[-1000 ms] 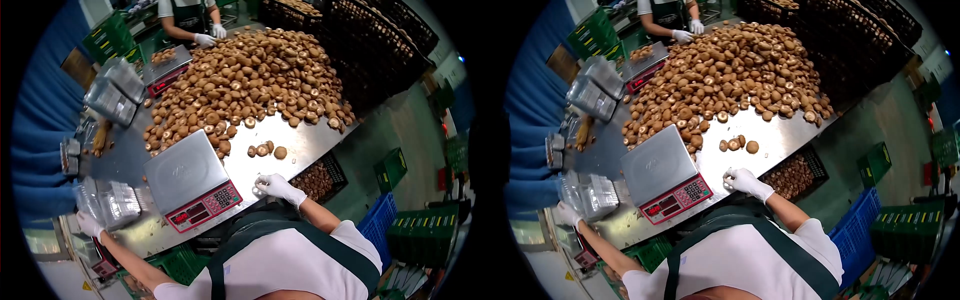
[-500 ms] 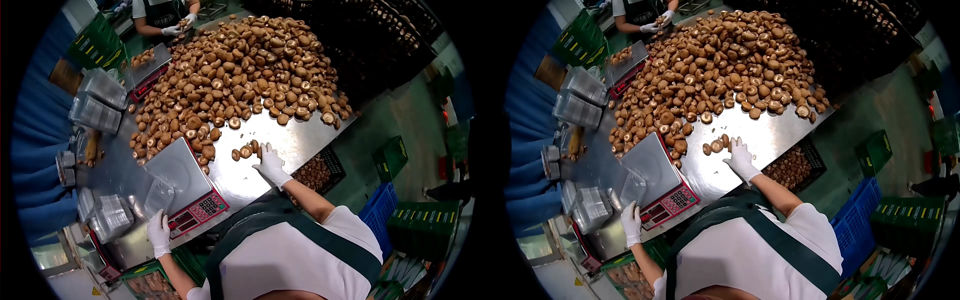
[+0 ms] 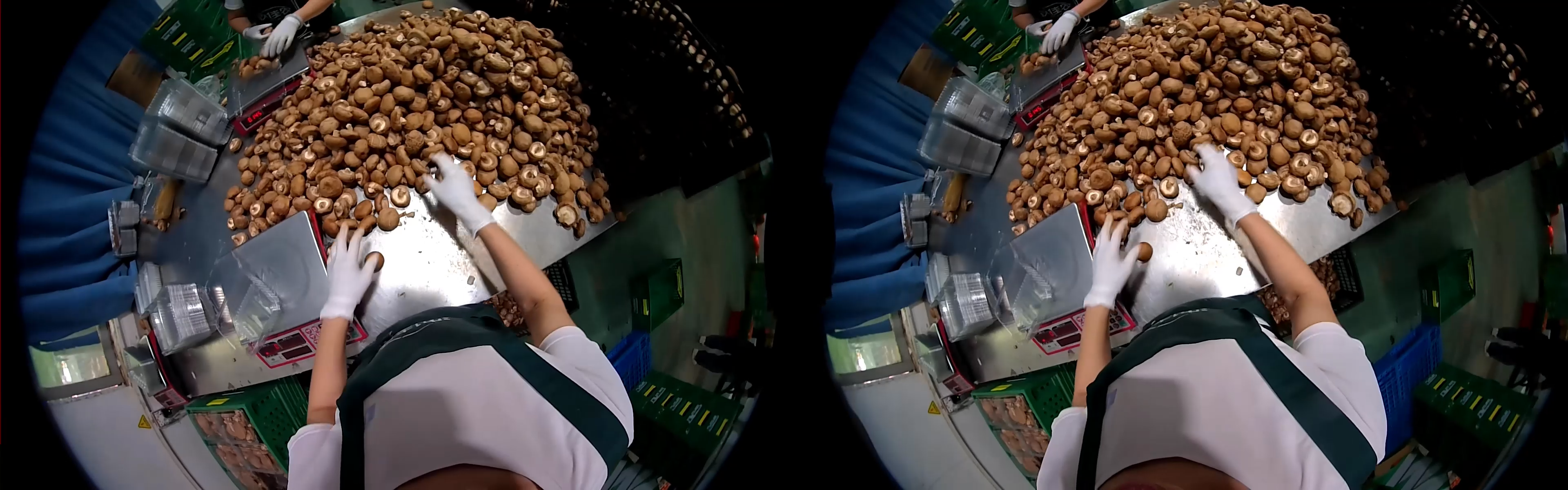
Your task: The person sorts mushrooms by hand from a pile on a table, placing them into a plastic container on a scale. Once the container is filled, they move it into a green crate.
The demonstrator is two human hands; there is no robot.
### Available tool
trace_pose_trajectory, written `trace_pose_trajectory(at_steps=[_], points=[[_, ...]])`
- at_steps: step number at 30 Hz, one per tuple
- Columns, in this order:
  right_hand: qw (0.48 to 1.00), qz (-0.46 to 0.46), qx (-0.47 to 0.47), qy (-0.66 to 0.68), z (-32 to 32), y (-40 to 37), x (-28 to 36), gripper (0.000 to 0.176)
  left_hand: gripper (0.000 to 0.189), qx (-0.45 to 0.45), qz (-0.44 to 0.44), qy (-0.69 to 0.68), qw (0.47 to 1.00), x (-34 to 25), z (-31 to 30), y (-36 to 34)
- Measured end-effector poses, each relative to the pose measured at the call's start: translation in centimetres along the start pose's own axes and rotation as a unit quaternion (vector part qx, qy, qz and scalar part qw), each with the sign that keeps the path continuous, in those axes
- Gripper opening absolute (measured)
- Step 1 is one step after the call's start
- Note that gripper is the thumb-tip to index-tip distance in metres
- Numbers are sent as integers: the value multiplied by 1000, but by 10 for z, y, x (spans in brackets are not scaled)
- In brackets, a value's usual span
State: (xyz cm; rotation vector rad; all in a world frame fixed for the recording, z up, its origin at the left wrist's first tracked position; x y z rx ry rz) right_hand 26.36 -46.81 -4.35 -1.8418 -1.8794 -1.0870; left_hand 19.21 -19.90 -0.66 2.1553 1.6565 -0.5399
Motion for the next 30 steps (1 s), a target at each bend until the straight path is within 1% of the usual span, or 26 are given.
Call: trace_pose_trajectory(at_steps=[1, 4, 6, 7, 8, 10, 11, 12, 14, 15, 16, 17, 18, 20, 21, 22, 24, 27, 30], points=[[998, -10, 7, -65, -16, 20, 0, 50, 59, -4, 0, -5, 1000, -3, 7, 23], [989, 1, 26, -145, -33, 78, -18, 64, 72, -38, 24, 20, 999, -15, 30, 98], [983, 34, 77, -163, -27, 103, -35, 72, 83, 1, -1, 50, 999, -37, 41, 142], [980, 35, 107, -164, -18, 107, -42, 79, 93, 36, -32, 93, 995, -47, 50, 159], [969, 35, 126, -209, -8, 104, -47, 81, 102, 66, -30, 92, 993, -46, 69, 174], [972, 7, 116, -204, 0, 93, -45, 82, 109, 120, -33, 167, 978, -63, 87, 176], [969, -26, 128, -211, 0, 83, -45, 82, 112, 119, -32, 200, 972, -64, 97, 171], [969, -20, 172, -175, -1, 72, -38, 82, 112, 105, -34, 219, 970, -64, 103, 164], [963, -56, 143, -222, 1, 42, -30, 78, 111, 117, -21, 152, 981, -59, 111, 148], [962, -53, 149, -221, 1, 31, -33, 78, 107, 90, 4, 140, 986, -59, 110, 138], [975, -66, 123, -171, 0, 23, -36, 75, 99, 77, 19, 120, 990, -57, 110, 131], [985, -79, 92, -120, 0, 16, -38, 72, 97, 63, 40, 107, 991, -53, 113, 123], [988, -102, 56, -105, 1, 4, -39, 66, 95, 50, 61, 93, 993, -50, 115, 113], [989, -94, 84, -81, -7, -16, -29, 64, 82, -3, 98, 67, 993, -53, 110, 92], [985, -146, 31, -90, -4, -29, -31, 61, 77, -21, 114, 51, 992, -56, 109, 82], [983, -160, 18, -83, -6, -41, -28, 60, 72, -37, 130, 35, 990, -58, 107, 71], [975, -200, 7, -95, -6, -61, -25, 60, 62, -41, 144, 32, 988, -57, 111, 51], [973, -203, 11, -113, -6, -85, -23, 56, 52, -62, 132, 52, 988, -60, 115, 22], [973, -204, 21, -111, -9, -101, -21, 55, 57, -61, 144, 68, 985, -53, 123, -4]])
Point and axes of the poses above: each hand's wrist, its own y-axis towards the middle knuckle, its own z-axis out of the palm, x = y × z, the point moved 2 cm from there along y, towards the middle knuckle, and after that the axes turned 8 degrees about -z, right-handed, at the moved point
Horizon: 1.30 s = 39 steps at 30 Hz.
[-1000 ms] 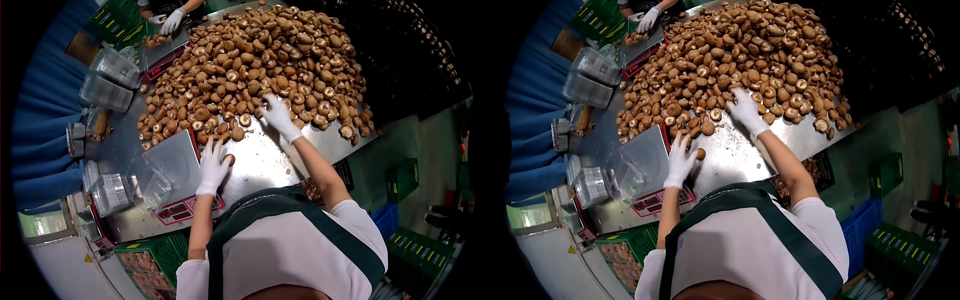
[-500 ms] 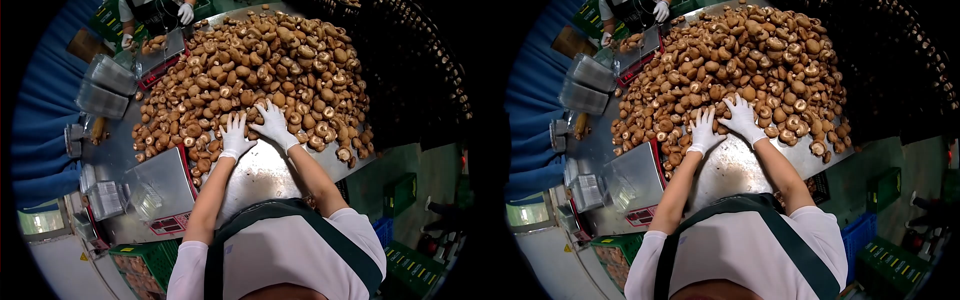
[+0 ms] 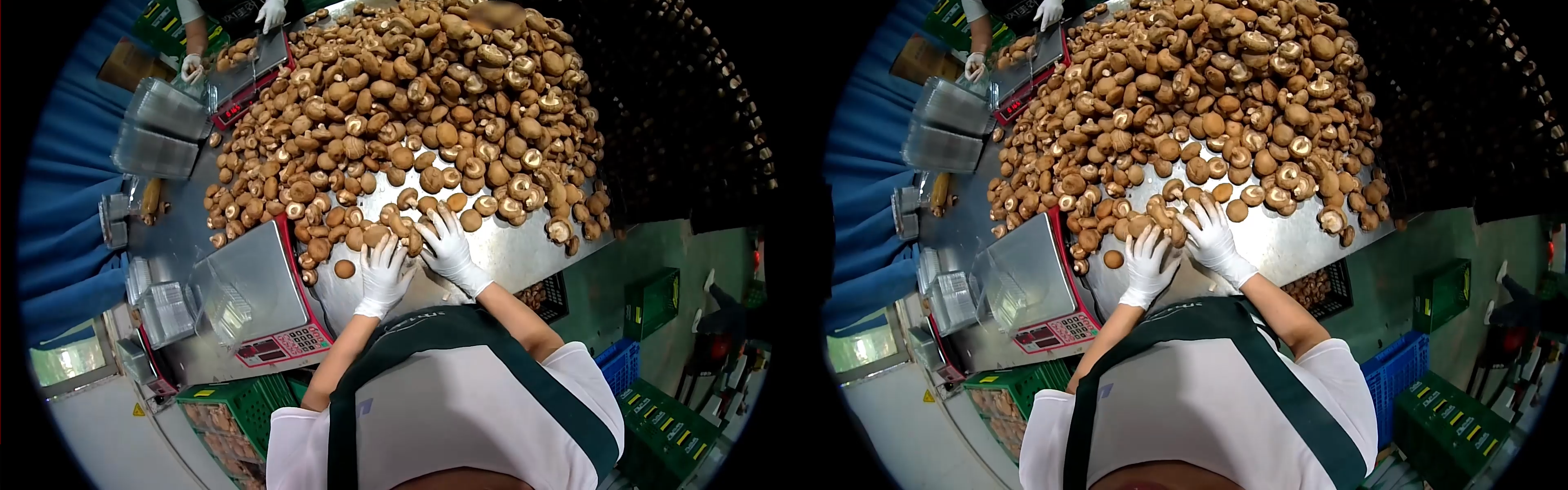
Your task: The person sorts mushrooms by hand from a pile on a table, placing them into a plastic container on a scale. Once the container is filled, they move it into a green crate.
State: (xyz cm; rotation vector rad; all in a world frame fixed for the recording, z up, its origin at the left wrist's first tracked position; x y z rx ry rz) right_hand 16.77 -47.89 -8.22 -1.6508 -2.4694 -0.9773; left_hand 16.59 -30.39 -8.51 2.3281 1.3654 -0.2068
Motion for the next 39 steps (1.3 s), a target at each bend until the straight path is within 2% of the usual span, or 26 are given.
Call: trace_pose_trajectory(at_steps=[2, 4, 5, 6, 8, 9, 10, 12, 14, 16, 20, 22, 25, 28, 30, 31, 33, 34, 35, 36, 39], points=[[1000, -5, 6, 2, -3, -7, 2, 54, 60, -2, 12, -8, 1000, 0, -1, -15], [999, -4, 29, 37, -2, -16, 1, 53, 66, -55, -12, -39, 998, -1, -10, -19], [999, -14, 31, 31, 2, -22, -2, 60, 74, -72, -21, -18, 997, 0, -13, -17], [999, -16, 32, 31, -3, -20, -3, 60, 86, -55, -50, 19, 997, 1, -17, -13], [999, -8, 23, 36, -16, -10, -5, 69, 96, -29, -108, 29, 993, 8, -26, 9], [1000, 6, -16, 10, -14, -6, -10, 78, 103, 13, -139, 27, 990, 9, -34, 23], [999, 37, -4, 27, -21, 6, -12, 77, 106, 27, -137, -10, 990, 16, -33, 32], [996, 54, 25, 62, -18, 22, -20, 77, 106, 89, -117, 1, 989, 24, -36, 48], [993, 42, 102, 53, 2, 25, -27, 66, 100, 154, -93, 37, 983, 26, -35, 58], [991, 56, 96, 69, 9, 30, -15, 60, 97, 159, -42, 18, 986, 25, -32, 60], [993, -20, 65, 98, 14, 9, 3, 55, 88, 167, -12, 50, 985, 15, -30, 31], [992, -41, 63, 102, 7, -4, 13, 61, 86, 145, -23, 29, 989, 11, -28, 5], [992, 14, 65, 109, -8, -16, 12, 79, 83, 146, -37, 10, 989, 14, -32, -27], [991, 84, 45, 94, -34, -23, 9, 93, 84, 122, -67, -52, 989, 21, -39, -52], [987, 127, 60, 81, -45, -38, 5, 98, 83, 72, -188, -113, 973, 24, -49, -62], [987, 126, 61, 81, -49, -43, 5, 98, 91, 59, -216, -76, 972, 27, -48, -67], [969, 181, 152, 64, -52, -53, 6, 104, 95, 47, -249, -94, 963, 26, -49, -67], [970, 180, 153, 65, -50, -57, 8, 104, 100, 35, -279, -111, 953, 26, -50, -65], [960, 201, 189, 57, -45, -62, 10, 107, 112, 80, -305, -110, 943, 24, -47, -61], [948, 221, 224, 49, -41, -65, 11, 110, 112, 80, -306, -109, 942, 20, -47, -54], [954, 226, 188, 63, -30, -48, 6, 113, 124, 97, -312, -71, 942, 19, -40, -27]])
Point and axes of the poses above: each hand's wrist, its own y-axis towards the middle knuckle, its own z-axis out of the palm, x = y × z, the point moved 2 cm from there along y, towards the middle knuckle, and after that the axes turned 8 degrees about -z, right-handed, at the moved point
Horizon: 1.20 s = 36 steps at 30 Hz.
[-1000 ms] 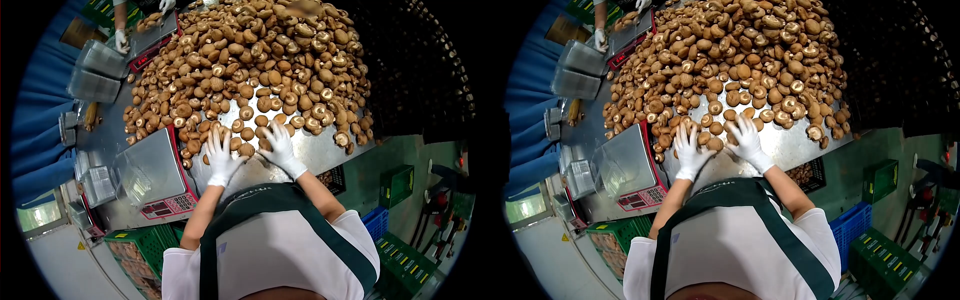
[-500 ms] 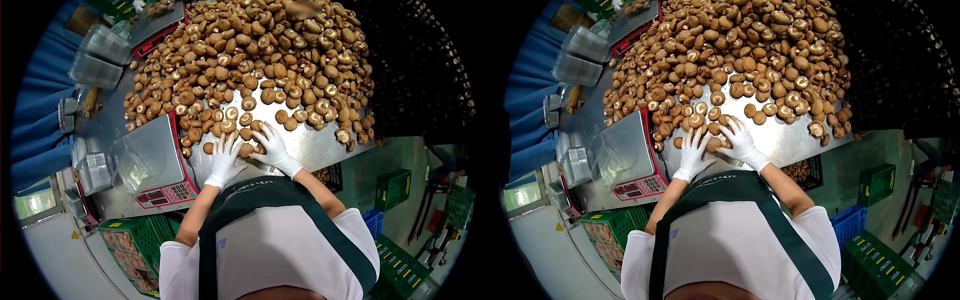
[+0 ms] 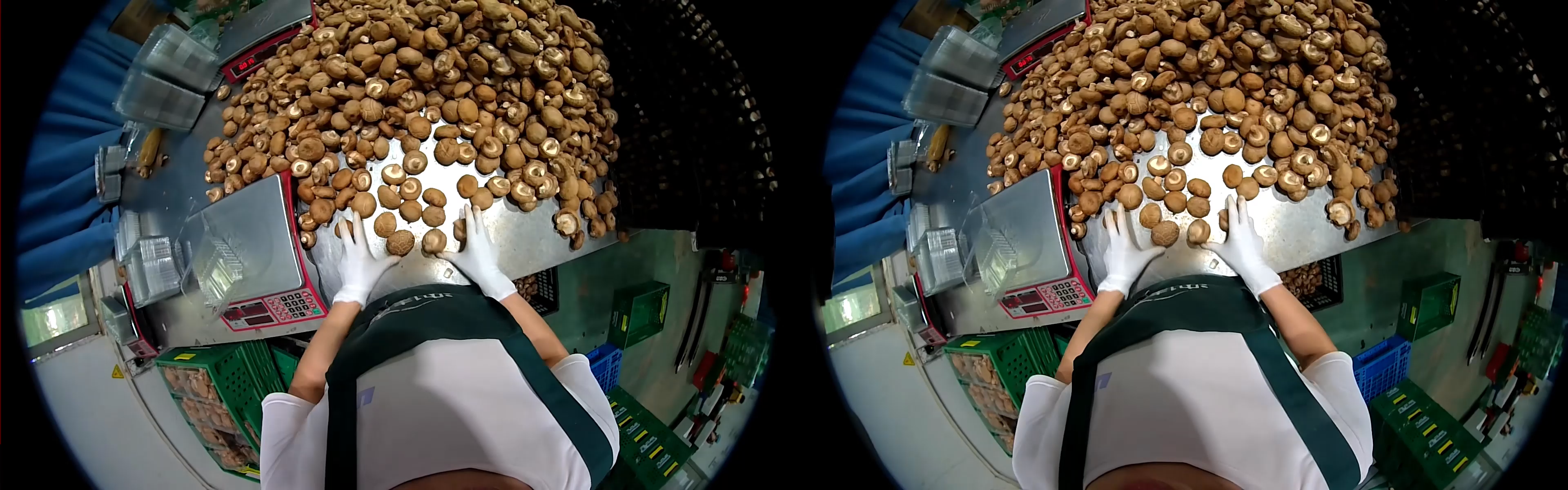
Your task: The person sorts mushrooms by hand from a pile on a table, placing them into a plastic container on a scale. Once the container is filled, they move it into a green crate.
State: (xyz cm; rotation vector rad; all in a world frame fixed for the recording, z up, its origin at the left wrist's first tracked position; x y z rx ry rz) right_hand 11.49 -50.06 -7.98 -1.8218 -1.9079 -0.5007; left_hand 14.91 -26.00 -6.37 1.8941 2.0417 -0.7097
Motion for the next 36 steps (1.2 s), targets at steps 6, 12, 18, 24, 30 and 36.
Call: trace_pose_trajectory(at_steps=[6, 12, 18, 24, 30, 36], points=[[997, -52, 44, 42, 9, 62, 11, 119, 128, 65, 29, -27, 997, -10, 4, 51], [984, -126, 121, 31, -5, 119, 23, 119, 129, 152, 39, -22, 987, -35, -10, 86], [974, -154, 142, 87, -11, 128, 21, 113, 123, 183, 43, -104, 977, -30, -3, 92], [963, -181, 119, 158, -5, 123, 21, 110, 118, 146, 79, -162, 973, -24, 0, 83], [927, -142, 127, 323, -3, 116, 28, 104, 116, 166, 83, -254, 949, -20, -8, 80], [896, -95, 118, 417, 14, 102, 32, 102, 115, 180, 90, -309, 929, -10, 9, 79]])
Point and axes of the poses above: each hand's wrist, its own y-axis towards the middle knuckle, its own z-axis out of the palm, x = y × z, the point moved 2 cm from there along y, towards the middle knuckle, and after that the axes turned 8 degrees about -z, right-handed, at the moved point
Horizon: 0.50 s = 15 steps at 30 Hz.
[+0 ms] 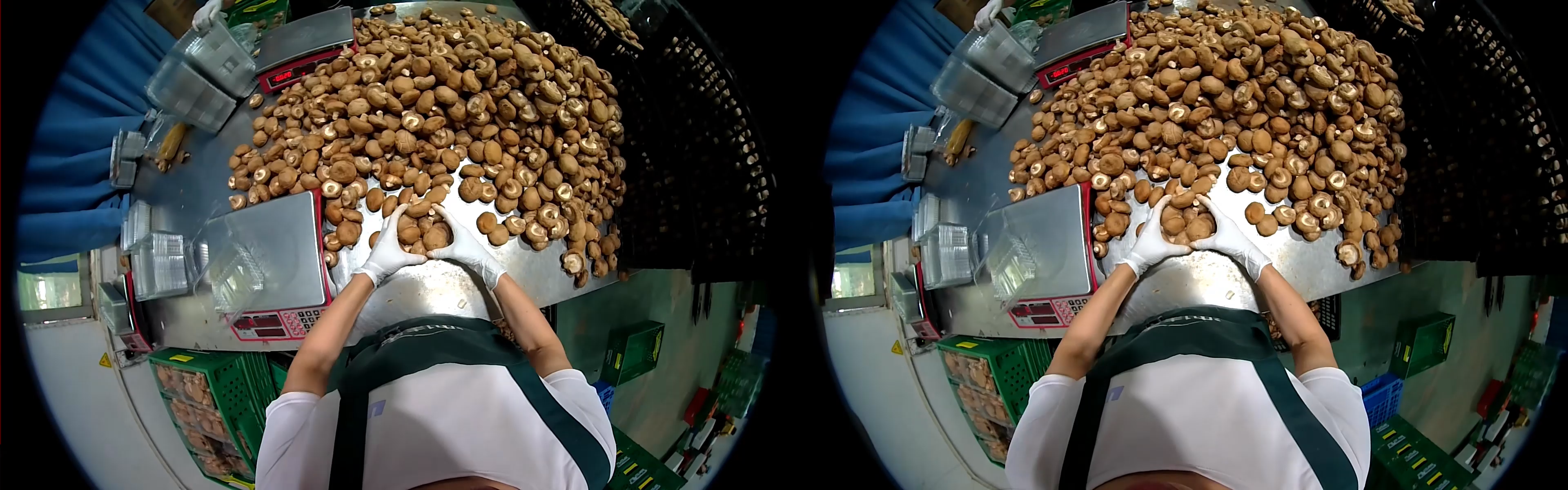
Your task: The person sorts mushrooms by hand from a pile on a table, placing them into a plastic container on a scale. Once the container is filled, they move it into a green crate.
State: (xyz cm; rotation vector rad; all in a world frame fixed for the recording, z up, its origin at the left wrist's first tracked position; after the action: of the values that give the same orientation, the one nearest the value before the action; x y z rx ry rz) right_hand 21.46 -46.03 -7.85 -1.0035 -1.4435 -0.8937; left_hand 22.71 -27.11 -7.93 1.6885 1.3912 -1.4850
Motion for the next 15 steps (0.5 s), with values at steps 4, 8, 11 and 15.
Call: trace_pose_trajectory(at_steps=[4, 8, 11, 15], points=[[996, 10, -29, 81, 3, -2, 5, 100, 114, 2, -21, 13, 1000, -6, -3, -3], [999, -14, -36, 31, 7, -7, 35, 95, 108, -21, 22, 31, 999, -29, -12, -20], [999, -29, -33, -30, 15, -7, 68, 94, 105, -48, 35, 68, 996, -61, -32, -44], [995, -87, 3, -50, 49, 9, 105, 93, 102, -137, 113, 101, 979, -66, -71, -79]])
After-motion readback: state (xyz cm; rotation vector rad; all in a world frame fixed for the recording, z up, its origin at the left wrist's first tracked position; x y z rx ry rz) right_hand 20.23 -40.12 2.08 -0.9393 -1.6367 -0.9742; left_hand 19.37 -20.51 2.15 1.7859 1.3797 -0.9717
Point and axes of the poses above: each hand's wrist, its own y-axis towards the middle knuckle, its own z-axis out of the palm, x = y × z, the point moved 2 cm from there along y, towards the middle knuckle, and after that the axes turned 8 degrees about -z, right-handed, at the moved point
